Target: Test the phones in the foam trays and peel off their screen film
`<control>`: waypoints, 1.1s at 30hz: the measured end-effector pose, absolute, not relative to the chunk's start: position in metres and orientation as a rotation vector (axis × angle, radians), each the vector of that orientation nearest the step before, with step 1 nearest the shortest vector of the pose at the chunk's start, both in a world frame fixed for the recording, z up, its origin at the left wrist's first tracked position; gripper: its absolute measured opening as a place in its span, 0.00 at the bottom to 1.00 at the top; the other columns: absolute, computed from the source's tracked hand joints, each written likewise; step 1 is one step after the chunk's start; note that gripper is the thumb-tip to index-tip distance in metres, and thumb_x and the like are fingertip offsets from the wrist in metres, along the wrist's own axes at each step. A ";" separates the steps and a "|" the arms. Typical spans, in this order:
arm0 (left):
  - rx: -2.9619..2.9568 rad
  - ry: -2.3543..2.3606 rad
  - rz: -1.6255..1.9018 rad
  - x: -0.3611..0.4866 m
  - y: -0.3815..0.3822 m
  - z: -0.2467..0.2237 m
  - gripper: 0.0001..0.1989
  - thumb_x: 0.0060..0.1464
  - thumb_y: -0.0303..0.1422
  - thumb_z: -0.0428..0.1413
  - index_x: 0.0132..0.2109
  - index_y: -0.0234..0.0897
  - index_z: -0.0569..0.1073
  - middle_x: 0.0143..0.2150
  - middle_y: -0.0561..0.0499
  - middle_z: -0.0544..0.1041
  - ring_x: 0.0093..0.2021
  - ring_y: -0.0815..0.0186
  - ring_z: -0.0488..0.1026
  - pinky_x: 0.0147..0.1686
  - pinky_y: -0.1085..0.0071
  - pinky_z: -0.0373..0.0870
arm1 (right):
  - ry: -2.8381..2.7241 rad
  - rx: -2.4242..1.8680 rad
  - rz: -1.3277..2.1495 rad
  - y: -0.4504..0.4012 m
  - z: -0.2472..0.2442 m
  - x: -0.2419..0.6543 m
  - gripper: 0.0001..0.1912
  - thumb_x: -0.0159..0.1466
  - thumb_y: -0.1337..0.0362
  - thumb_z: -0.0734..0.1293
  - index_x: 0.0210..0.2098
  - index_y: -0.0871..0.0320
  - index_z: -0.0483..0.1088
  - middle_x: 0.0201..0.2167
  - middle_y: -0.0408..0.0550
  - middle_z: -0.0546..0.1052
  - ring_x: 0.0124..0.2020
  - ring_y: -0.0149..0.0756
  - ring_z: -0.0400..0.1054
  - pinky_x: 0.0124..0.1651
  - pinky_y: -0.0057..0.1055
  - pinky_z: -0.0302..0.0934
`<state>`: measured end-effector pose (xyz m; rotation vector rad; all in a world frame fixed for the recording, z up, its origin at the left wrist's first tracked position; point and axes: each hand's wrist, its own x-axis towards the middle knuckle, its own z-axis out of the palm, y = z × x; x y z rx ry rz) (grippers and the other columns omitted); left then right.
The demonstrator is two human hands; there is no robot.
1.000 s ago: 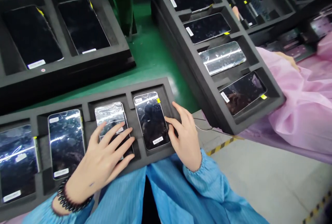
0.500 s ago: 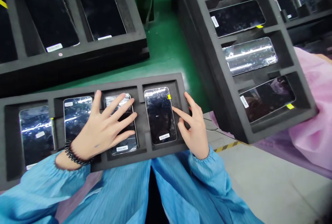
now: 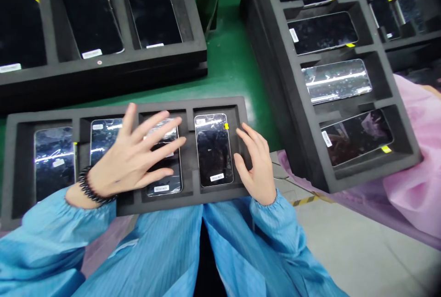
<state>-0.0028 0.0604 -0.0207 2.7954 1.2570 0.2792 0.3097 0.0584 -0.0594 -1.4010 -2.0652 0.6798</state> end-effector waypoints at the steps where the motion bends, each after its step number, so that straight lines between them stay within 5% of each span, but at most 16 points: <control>1: 2.722 1.358 0.331 -0.005 0.054 -0.014 0.27 0.67 0.43 0.47 0.71 0.48 0.59 0.76 0.47 0.54 0.75 0.45 0.52 0.72 0.32 0.37 | -2.091 -1.383 0.683 0.059 -0.058 0.312 0.28 0.70 0.68 0.61 0.68 0.52 0.59 0.70 0.51 0.63 0.70 0.45 0.56 0.71 0.54 0.57; 3: 2.566 1.540 0.435 -0.011 0.037 -0.003 0.29 0.69 0.44 0.41 0.74 0.52 0.51 0.78 0.54 0.47 0.76 0.45 0.47 0.74 0.35 0.37 | -2.166 -1.341 0.693 0.061 -0.056 0.318 0.28 0.71 0.66 0.62 0.69 0.52 0.58 0.70 0.51 0.63 0.72 0.46 0.54 0.71 0.53 0.56; 7: 2.444 1.644 0.484 -0.023 -0.001 -0.001 0.28 0.68 0.42 0.40 0.72 0.61 0.52 0.77 0.67 0.48 0.76 0.50 0.48 0.77 0.42 0.37 | -2.307 -1.262 0.719 0.065 -0.053 0.332 0.29 0.71 0.66 0.61 0.70 0.52 0.55 0.70 0.52 0.64 0.73 0.47 0.52 0.71 0.55 0.57; 11: 2.421 1.547 0.450 -0.033 -0.028 -0.022 0.31 0.64 0.37 0.47 0.72 0.60 0.54 0.77 0.63 0.49 0.76 0.51 0.49 0.76 0.41 0.37 | -2.427 -1.173 0.646 0.066 -0.048 0.337 0.28 0.70 0.66 0.63 0.68 0.52 0.60 0.69 0.53 0.66 0.73 0.51 0.51 0.69 0.58 0.57; 15: 2.322 1.506 0.512 -0.034 -0.039 -0.036 0.27 0.64 0.46 0.50 0.69 0.60 0.61 0.76 0.61 0.53 0.76 0.50 0.50 0.75 0.39 0.33 | -2.537 -0.907 0.584 0.068 -0.044 0.332 0.16 0.67 0.66 0.65 0.53 0.49 0.76 0.69 0.49 0.65 0.70 0.52 0.57 0.71 0.62 0.50; 20: 2.373 1.456 0.410 -0.032 -0.026 -0.040 0.23 0.66 0.43 0.48 0.66 0.57 0.68 0.75 0.54 0.57 0.76 0.46 0.49 0.73 0.36 0.36 | -2.606 -0.854 0.587 0.083 -0.049 0.321 0.12 0.68 0.62 0.66 0.49 0.48 0.78 0.71 0.46 0.62 0.70 0.51 0.56 0.73 0.63 0.44; 23: 2.370 1.586 0.301 -0.031 -0.013 -0.037 0.27 0.65 0.40 0.49 0.69 0.54 0.62 0.77 0.51 0.52 0.76 0.43 0.47 0.73 0.34 0.39 | -2.601 -1.020 0.534 0.091 -0.050 0.317 0.16 0.70 0.59 0.63 0.56 0.47 0.74 0.74 0.46 0.56 0.73 0.53 0.53 0.73 0.64 0.45; 28: 2.227 1.850 0.293 -0.031 -0.011 -0.035 0.35 0.66 0.40 0.45 0.75 0.55 0.41 0.79 0.55 0.33 0.78 0.42 0.37 0.73 0.34 0.33 | -2.444 -1.312 0.453 0.082 -0.046 0.316 0.30 0.73 0.59 0.57 0.73 0.46 0.50 0.76 0.51 0.48 0.74 0.56 0.48 0.71 0.66 0.48; 33: 2.331 1.711 0.369 -0.021 -0.014 -0.040 0.30 0.67 0.40 0.43 0.74 0.50 0.50 0.79 0.49 0.37 0.78 0.42 0.38 0.72 0.33 0.35 | -2.410 -1.312 0.486 0.065 -0.039 0.303 0.25 0.73 0.62 0.58 0.68 0.48 0.58 0.73 0.52 0.56 0.73 0.53 0.52 0.73 0.61 0.47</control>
